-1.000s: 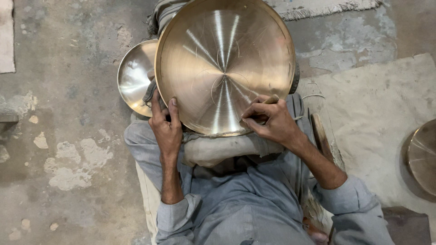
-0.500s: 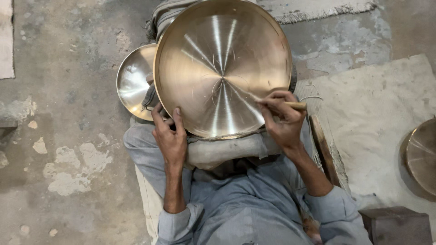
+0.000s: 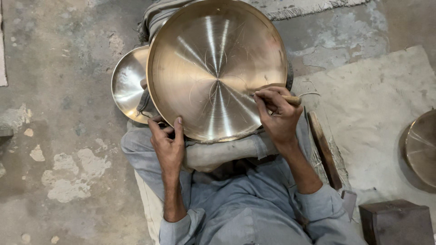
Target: The person holds a large brass plate on their lap and uses a small metal chisel to scratch a radial pattern into the surface. They then use a wooden mallet to strike the chisel, deepening the engraved lines.
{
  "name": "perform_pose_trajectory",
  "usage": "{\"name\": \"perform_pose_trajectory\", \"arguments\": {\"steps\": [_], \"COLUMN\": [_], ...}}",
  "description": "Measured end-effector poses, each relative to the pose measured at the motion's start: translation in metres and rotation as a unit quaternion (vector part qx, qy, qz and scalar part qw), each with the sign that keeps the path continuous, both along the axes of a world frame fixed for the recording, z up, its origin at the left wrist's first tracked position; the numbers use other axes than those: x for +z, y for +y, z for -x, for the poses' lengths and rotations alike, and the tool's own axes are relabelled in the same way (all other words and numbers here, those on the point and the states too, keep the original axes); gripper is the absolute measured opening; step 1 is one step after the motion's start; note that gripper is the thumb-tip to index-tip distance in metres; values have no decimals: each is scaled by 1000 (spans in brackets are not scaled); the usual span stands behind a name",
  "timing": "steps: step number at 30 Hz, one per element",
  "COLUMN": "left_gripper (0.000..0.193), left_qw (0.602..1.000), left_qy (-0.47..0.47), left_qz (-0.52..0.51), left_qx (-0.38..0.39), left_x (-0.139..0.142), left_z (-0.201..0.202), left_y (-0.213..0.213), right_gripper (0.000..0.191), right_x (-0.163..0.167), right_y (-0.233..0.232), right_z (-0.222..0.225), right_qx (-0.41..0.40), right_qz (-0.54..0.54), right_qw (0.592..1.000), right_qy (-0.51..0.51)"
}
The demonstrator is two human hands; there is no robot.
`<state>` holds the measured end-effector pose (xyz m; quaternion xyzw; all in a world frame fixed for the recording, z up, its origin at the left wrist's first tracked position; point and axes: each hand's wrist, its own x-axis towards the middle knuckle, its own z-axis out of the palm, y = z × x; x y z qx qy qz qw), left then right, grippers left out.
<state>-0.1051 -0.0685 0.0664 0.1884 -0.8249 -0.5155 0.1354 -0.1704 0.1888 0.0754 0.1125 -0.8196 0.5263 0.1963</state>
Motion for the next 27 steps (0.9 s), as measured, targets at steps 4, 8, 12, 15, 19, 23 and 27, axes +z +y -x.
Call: {"name": "perform_pose_trajectory", "arguments": {"steps": [4,8,12,15,19,23,27], "left_gripper": [40,40,41,41,40,40,41], "left_qw": [1000,1000,1000,1000,1000,1000,1000], "left_qy": [-12,-10,-17,-26,-23,3,-8], "left_qz": [-6,-8,-8,-7,-21,-4,-6], "left_qx": [-1,-9,-10,-7,-4,-10,-4], "left_x": [-1,-4,-4,-3,-1,1,2], "left_z": [0,1,1,1,0,0,-1], "left_y": [0,0,-1,0,1,1,2], "right_gripper": [12,11,11,11,11,13,13], "right_x": [-4,-6,-6,-4,-3,-3,-5], "right_y": [0,2,3,2,1,2,3], "right_z": [2,4,3,2,2,0,0], "right_qx": [2,5,4,5,-2,9,15], "right_qz": [5,-9,-17,-15,-24,-8,-13], "right_qw": [1000,1000,1000,1000,1000,1000,1000], "right_qy": [6,15,15,17,3,5,4]}}
